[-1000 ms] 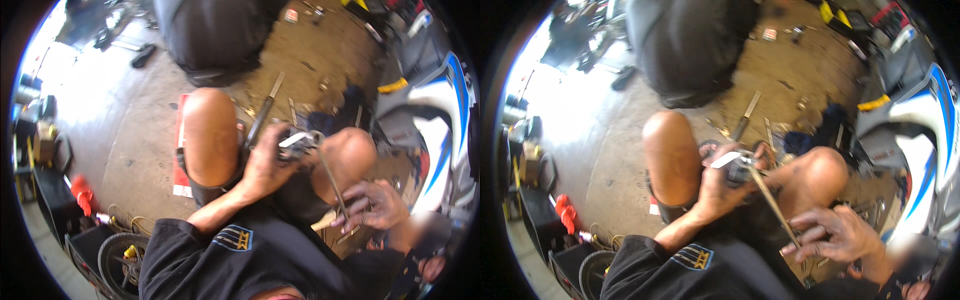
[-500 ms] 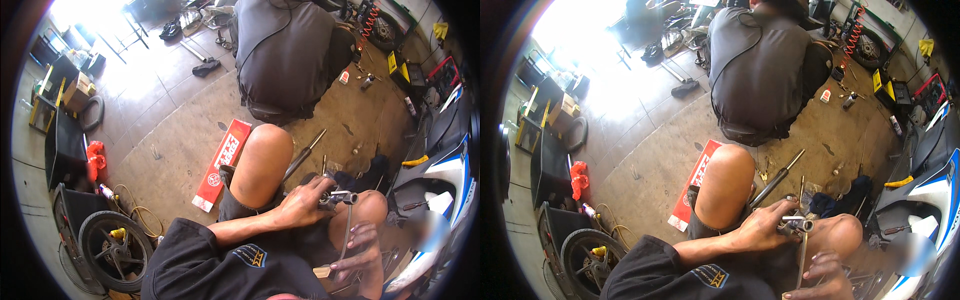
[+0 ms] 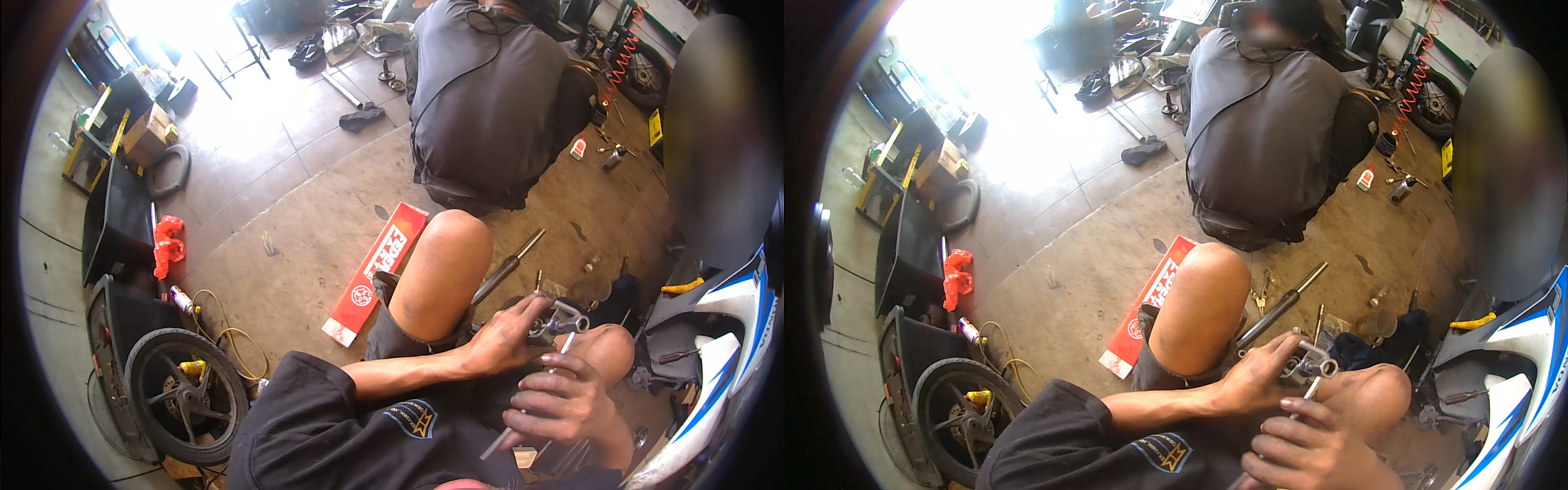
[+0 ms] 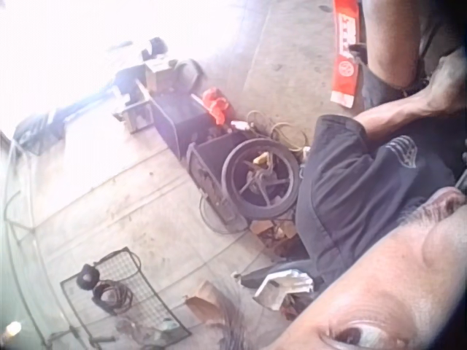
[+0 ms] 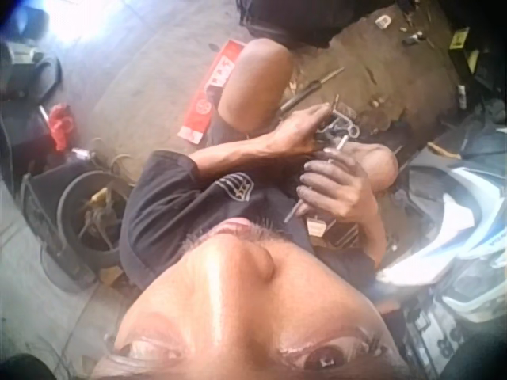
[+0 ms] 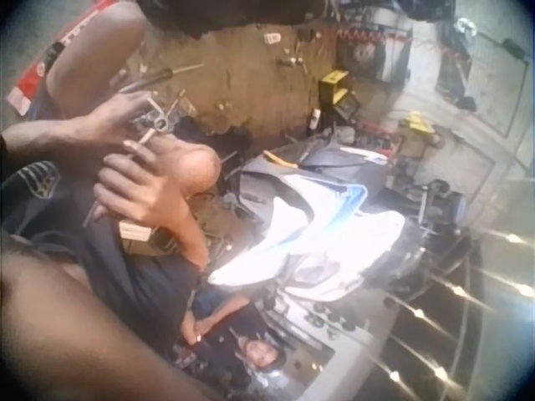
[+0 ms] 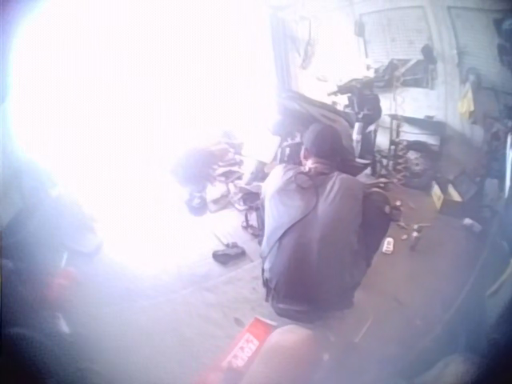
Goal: The person disassembles a motorcycle shock absorber by removing the spring and internal components using various metal tools and a clamp.
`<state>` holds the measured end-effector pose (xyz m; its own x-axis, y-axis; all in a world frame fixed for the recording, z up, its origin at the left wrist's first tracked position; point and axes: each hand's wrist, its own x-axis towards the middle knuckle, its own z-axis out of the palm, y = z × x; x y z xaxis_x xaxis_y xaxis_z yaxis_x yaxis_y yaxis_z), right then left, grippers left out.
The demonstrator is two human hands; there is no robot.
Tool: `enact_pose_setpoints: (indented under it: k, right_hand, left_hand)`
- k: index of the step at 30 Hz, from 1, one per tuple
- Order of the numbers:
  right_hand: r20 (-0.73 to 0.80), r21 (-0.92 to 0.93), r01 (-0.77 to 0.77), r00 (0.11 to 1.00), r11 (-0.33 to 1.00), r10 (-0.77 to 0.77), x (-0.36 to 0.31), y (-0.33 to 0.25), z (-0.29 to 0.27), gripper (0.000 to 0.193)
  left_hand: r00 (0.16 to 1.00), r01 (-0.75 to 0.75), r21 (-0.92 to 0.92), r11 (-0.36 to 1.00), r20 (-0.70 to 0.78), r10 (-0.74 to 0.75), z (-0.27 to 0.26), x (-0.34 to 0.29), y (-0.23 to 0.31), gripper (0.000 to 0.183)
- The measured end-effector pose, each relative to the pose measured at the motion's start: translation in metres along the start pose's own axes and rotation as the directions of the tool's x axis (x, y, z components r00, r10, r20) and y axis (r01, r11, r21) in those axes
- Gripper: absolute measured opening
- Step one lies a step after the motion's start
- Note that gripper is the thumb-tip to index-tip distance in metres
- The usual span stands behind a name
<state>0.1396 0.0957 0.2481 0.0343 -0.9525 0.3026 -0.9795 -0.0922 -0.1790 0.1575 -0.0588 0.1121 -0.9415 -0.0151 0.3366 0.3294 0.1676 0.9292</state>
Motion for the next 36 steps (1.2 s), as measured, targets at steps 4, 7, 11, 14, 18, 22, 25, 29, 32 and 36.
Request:
enact_pose_setpoints:
  k: [4, 7, 11, 14, 18, 22, 25, 29, 32, 36]
  right_hand:
    - [-0.150, -0.119, -0.140, 0.981, 0.983, 0.122, 0.034, -0.007, 0.028, 0.027]
    - [-0.148, -0.224, -0.222, 0.970, 0.949, 0.192, 0.060, -0.007, 0.037, 0.018]
    - [-0.086, -0.279, -0.246, 0.969, 0.928, 0.231, 0.082, -0.012, 0.041, 0.016]
    - [0.116, -0.355, -0.236, 0.949, 0.905, 0.293, 0.088, -0.014, 0.023, 0.019]
    - [0.162, 0.125, -0.221, 0.966, 0.967, 0.200, 0.091, -0.007, 0.031, 0.017]
    - [-0.208, -0.010, -0.198, 0.959, 0.980, 0.192, 0.068, 0.016, 0.050, 0.024]
    - [0.131, 0.083, -0.290, 0.952, 0.954, 0.278, 0.088, 0.020, 0.024, 0.029]
    - [0.068, -0.058, -0.254, 0.964, 0.966, 0.257, 0.058, 0.009, 0.020, 0.036]
    - [-0.148, -0.195, -0.337, 0.939, 0.921, 0.312, 0.045, -0.010, 0.026, 0.048]
    - [-0.200, -0.273, -0.319, 0.941, 0.907, 0.271, 0.025, -0.009, 0.031, 0.059]
  left_hand:
    - [1.000, 0.025, 0.087, 0.996, -0.010, -0.024, 0.003, -0.003, -0.009, 0.053]
    - [0.988, 0.023, 0.280, 0.960, -0.151, 0.020, 0.005, -0.011, 0.030, 0.044]
    - [0.957, 0.012, 0.347, 0.938, -0.275, 0.089, 0.047, -0.023, -0.024, 0.035]
    - [0.997, -0.047, 0.186, 0.981, -0.051, 0.057, 0.054, -0.013, -0.008, 0.062]
    - [0.975, 0.042, 0.229, 0.972, 0.204, -0.090, 0.022, -0.037, 0.012, 0.062]
    - [0.969, 0.009, 0.181, 0.983, 0.242, -0.054, 0.031, -0.041, 0.010, 0.063]
    - [0.972, 0.010, 0.156, 0.988, 0.232, -0.047, 0.028, -0.036, 0.014, 0.064]
    - [0.975, 0.036, 0.119, 0.992, 0.215, -0.061, 0.019, -0.036, 0.003, 0.065]
    - [0.975, 0.058, 0.102, 0.993, 0.208, -0.079, 0.013, -0.033, 0.000, 0.066]
    - [0.975, 0.071, 0.084, 0.994, 0.204, -0.087, 0.009, -0.029, -0.003, 0.067]
